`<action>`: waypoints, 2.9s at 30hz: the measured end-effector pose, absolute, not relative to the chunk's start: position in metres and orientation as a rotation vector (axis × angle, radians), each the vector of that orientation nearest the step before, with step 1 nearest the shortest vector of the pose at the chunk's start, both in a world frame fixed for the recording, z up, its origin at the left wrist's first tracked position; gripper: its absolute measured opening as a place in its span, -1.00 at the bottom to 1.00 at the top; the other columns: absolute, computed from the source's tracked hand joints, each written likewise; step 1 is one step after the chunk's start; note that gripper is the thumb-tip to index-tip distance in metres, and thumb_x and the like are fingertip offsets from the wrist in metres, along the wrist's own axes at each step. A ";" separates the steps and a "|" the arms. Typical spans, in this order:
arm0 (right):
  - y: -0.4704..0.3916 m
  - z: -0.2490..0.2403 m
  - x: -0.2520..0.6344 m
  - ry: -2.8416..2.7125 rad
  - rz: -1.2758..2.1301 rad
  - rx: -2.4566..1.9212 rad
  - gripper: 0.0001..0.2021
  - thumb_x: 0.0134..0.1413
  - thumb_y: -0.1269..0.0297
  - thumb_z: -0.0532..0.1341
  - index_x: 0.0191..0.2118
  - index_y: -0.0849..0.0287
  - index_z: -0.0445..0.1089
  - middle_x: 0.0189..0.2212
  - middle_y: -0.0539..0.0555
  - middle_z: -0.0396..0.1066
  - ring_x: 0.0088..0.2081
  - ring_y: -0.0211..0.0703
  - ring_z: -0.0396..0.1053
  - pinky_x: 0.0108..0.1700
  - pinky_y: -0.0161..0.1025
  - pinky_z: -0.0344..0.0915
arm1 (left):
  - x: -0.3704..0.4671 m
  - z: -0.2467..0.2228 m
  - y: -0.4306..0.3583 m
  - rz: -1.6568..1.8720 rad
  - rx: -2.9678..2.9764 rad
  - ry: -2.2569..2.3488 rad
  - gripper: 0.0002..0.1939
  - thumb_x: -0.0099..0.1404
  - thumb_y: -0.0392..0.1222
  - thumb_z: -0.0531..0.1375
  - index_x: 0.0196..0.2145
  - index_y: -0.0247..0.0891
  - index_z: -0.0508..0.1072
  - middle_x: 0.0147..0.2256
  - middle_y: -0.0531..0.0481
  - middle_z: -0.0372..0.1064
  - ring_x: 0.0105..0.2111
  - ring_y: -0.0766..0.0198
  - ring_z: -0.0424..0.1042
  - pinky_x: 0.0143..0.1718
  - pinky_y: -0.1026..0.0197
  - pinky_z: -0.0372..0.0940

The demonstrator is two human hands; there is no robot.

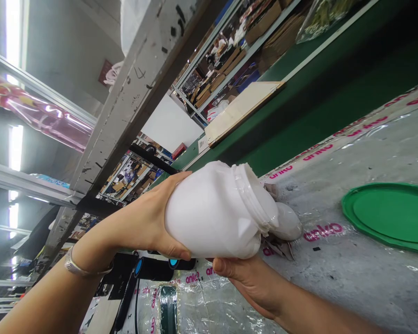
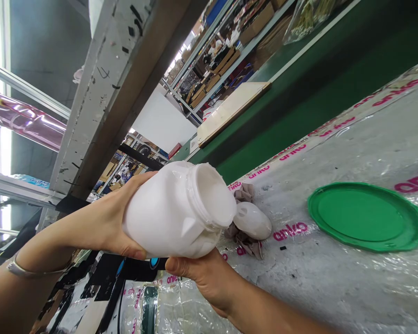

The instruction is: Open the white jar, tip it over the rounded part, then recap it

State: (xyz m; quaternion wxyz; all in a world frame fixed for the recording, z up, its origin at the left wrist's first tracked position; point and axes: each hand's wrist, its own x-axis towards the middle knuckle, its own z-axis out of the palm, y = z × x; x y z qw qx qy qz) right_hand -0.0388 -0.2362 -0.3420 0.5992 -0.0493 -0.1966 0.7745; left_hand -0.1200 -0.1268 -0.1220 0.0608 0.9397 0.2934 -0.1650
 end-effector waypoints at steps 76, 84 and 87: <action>-0.237 -0.342 -0.039 -0.478 1.852 -0.098 -0.40 -0.23 -0.10 0.51 -0.09 0.13 0.42 -0.08 0.07 0.31 0.07 -0.16 0.18 0.26 -0.14 0.10 | -0.114 -0.117 -0.133 -0.582 2.847 0.958 0.32 -0.23 0.28 0.45 0.35 -0.02 -0.14 0.26 -0.22 0.10 0.16 -0.27 0.28 0.21 -0.36 0.25; -0.238 -0.343 -0.039 -0.473 1.859 -0.114 -0.33 -0.26 -0.11 0.51 -0.02 0.08 0.39 -0.06 0.05 0.30 0.04 -0.19 0.19 0.25 -0.18 0.10 | -0.113 -0.118 -0.133 -0.597 2.840 0.985 0.34 -0.24 0.29 0.45 0.35 -0.06 -0.14 0.27 -0.24 0.07 0.18 -0.29 0.25 0.24 -0.38 0.20; -0.238 -0.342 -0.038 -0.478 1.853 -0.104 -0.33 -0.26 -0.11 0.51 -0.02 0.09 0.40 -0.04 0.06 0.30 0.11 -0.13 0.17 0.28 -0.14 0.09 | -0.113 -0.118 -0.133 -0.590 2.835 0.988 0.33 -0.24 0.28 0.46 0.35 -0.05 -0.14 0.28 -0.25 0.06 0.20 -0.30 0.24 0.25 -0.39 0.19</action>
